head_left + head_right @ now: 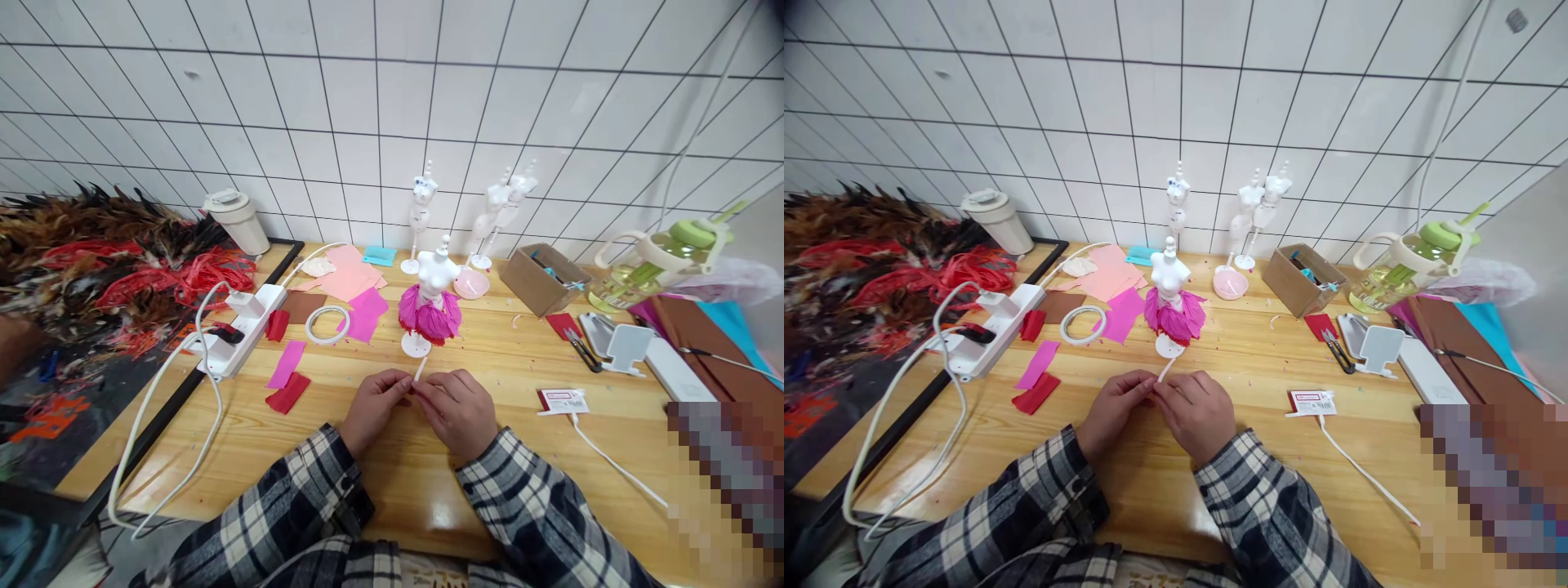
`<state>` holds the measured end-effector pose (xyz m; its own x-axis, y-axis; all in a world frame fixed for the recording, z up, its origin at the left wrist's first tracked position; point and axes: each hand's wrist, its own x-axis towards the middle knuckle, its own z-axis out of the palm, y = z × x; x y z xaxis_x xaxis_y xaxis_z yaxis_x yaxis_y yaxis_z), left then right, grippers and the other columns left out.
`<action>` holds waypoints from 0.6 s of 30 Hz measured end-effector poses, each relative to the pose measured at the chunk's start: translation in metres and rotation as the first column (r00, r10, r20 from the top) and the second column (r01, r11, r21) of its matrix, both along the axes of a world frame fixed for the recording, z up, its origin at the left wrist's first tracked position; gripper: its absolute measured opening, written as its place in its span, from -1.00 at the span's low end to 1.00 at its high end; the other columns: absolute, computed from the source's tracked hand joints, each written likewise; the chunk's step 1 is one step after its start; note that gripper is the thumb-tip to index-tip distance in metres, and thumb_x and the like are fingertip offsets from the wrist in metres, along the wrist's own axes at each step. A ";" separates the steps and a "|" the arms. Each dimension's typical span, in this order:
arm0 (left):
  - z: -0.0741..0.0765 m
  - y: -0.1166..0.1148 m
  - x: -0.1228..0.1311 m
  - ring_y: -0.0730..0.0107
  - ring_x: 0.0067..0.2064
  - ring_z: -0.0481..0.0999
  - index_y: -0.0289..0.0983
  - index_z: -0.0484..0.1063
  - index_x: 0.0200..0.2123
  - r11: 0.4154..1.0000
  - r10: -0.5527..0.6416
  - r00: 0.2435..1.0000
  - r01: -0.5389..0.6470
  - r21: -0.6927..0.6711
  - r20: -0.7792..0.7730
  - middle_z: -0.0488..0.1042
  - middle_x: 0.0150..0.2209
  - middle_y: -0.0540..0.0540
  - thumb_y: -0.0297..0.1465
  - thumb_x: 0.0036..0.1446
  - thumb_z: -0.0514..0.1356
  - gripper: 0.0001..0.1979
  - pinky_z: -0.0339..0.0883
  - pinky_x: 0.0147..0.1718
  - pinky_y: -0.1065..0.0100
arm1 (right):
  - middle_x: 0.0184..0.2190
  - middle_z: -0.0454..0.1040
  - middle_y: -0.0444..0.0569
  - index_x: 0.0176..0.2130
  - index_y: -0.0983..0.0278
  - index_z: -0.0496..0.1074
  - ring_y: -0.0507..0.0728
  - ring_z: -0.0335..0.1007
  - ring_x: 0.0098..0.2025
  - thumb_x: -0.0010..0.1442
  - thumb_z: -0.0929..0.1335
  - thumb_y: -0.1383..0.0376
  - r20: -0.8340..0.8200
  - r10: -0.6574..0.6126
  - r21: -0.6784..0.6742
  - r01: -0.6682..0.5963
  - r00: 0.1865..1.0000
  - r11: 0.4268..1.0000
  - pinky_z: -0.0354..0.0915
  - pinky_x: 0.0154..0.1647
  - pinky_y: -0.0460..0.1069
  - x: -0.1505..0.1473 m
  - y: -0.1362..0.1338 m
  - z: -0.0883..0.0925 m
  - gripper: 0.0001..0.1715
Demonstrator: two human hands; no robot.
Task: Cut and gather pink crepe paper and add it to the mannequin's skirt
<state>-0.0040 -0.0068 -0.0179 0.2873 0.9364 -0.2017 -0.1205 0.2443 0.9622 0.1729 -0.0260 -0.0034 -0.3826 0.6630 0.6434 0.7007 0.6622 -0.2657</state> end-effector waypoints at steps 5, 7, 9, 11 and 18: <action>-0.001 -0.001 -0.001 0.30 -0.20 0.52 -0.28 0.58 -0.24 0.992 -0.031 0.998 0.036 0.120 -0.046 0.58 -0.24 -0.12 -0.26 0.07 0.27 -0.76 0.40 -0.27 0.35 | -0.30 0.56 -0.04 -0.16 0.21 0.55 0.11 0.36 -0.27 0.24 0.34 0.33 0.026 -0.087 -0.065 0.088 0.996 0.994 0.30 -0.21 0.00 -0.001 0.002 -0.004 -0.81; -0.001 -0.002 0.000 0.30 -0.20 0.53 -0.27 0.59 -0.25 0.967 0.004 0.990 0.032 0.255 -0.140 0.58 -0.25 -0.13 -0.31 0.08 0.26 -0.80 0.40 -0.20 0.31 | -0.32 0.55 -0.04 -0.20 0.20 0.56 0.11 0.39 -0.26 0.24 0.34 0.31 -0.024 -0.116 -0.124 0.112 0.993 0.986 0.31 -0.22 0.00 0.000 0.003 -0.006 -0.83; -0.001 -0.002 0.001 0.31 -0.20 0.53 -0.26 0.59 -0.26 0.924 0.059 0.970 0.036 0.380 -0.236 0.58 -0.25 -0.13 -0.37 0.11 0.23 -0.83 0.39 -0.15 0.30 | -0.34 0.54 -0.04 -0.23 0.21 0.56 0.10 0.41 -0.28 0.23 0.34 0.30 -0.103 -0.128 -0.213 0.104 0.986 0.971 0.32 -0.26 -0.02 0.000 0.003 -0.008 -0.84; -0.001 -0.003 0.002 0.33 -0.20 0.54 -0.25 0.59 -0.26 0.886 0.097 0.945 0.061 0.459 -0.313 0.58 -0.25 -0.13 -0.40 0.13 0.20 -0.83 0.40 -0.17 0.32 | -0.35 0.53 -0.04 -0.26 0.23 0.55 0.07 0.41 -0.34 0.23 0.34 0.30 -0.190 -0.148 -0.311 0.084 0.971 0.947 0.32 -0.33 -0.04 -0.002 0.002 -0.010 -0.83; -0.006 -0.005 0.002 0.36 -0.27 0.54 -0.26 0.56 -0.34 0.846 0.193 0.902 0.046 0.531 -0.386 0.57 -0.31 -0.11 -0.38 0.14 0.21 -0.87 0.41 -0.28 0.37 | -0.43 0.47 -0.07 -0.36 0.26 0.56 0.01 0.28 -0.52 0.17 0.37 0.25 -0.431 -0.293 -0.575 -0.010 0.854 0.818 0.25 -0.49 -0.08 -0.013 0.001 -0.012 -0.83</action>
<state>-0.0015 -0.0114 -0.0238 0.2161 0.9478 0.2346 0.3153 -0.2951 0.9019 0.1598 -0.0252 -0.0155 0.0017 0.9730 0.2308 0.4530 0.2050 -0.8676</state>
